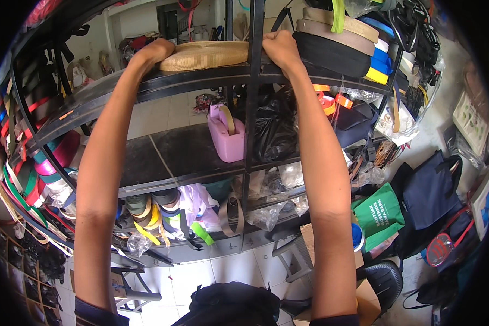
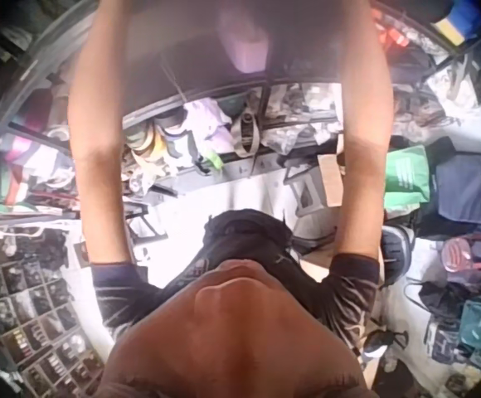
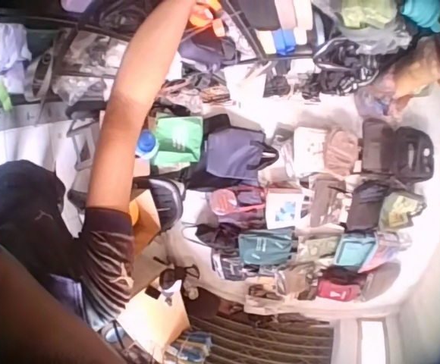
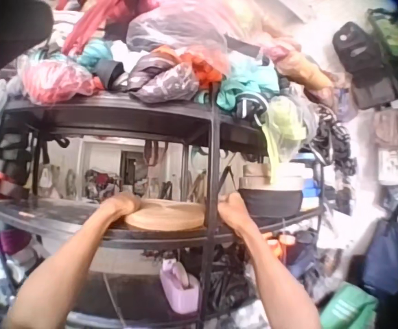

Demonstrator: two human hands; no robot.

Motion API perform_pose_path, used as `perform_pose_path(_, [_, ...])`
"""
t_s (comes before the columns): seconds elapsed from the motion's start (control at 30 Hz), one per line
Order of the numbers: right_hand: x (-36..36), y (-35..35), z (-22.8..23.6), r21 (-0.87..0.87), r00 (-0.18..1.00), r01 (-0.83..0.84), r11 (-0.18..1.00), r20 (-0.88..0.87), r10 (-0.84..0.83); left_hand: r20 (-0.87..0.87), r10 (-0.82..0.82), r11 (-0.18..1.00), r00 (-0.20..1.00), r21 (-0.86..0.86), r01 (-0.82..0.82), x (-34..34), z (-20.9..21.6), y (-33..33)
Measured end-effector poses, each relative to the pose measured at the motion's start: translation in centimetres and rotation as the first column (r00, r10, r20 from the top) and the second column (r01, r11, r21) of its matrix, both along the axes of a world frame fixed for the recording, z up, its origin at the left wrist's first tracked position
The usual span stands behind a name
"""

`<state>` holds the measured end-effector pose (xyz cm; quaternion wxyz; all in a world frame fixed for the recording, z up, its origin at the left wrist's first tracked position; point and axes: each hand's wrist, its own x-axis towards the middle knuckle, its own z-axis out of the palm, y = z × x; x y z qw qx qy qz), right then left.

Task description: The person picks up rolls of colored webbing from a box on a chair and places them one by one onto a metal storage shelf.

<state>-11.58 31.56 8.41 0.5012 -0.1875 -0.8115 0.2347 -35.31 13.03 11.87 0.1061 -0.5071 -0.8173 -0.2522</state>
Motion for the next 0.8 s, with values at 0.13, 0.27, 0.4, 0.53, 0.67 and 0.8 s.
perform_pose_path(0.13, [0.2,0.5,-0.6,-0.053,0.995,-0.092,0.994,-0.050,0.089,0.101,0.054,0.998,0.993,0.004,-0.055,1.1,0.1,-0.7])
perform_pose_path(0.27, [0.3,-1.2,-0.4,-0.020,0.993,-0.122,0.992,-0.012,0.122,-0.008,0.179,0.983,0.984,-0.033,-0.179,0.5,0.1,-1.1])
perform_pose_path(0.4, [0.8,-1.2,-0.4,0.008,0.987,-0.162,0.987,0.004,0.162,0.056,0.399,0.909,0.915,0.108,-0.403,1.4,-0.5,-1.1])
perform_pose_path(0.53, [0.4,-0.5,-0.7,0.037,0.997,-0.016,0.999,0.072,0.013,0.080,0.342,0.934,0.936,0.077,-0.348,1.3,0.0,-2.1])
perform_pose_path(0.67, [-0.1,-0.2,-1.1,0.037,0.997,0.034,0.999,0.067,-0.037,0.082,0.304,0.937,0.949,0.152,-0.313,-2.0,-0.6,-2.7])
perform_pose_path(0.8, [0.2,0.8,-0.8,0.037,0.981,0.111,0.993,0.155,-0.115,0.140,0.341,0.905,0.930,0.217,-0.365,-0.8,-0.3,-3.1])
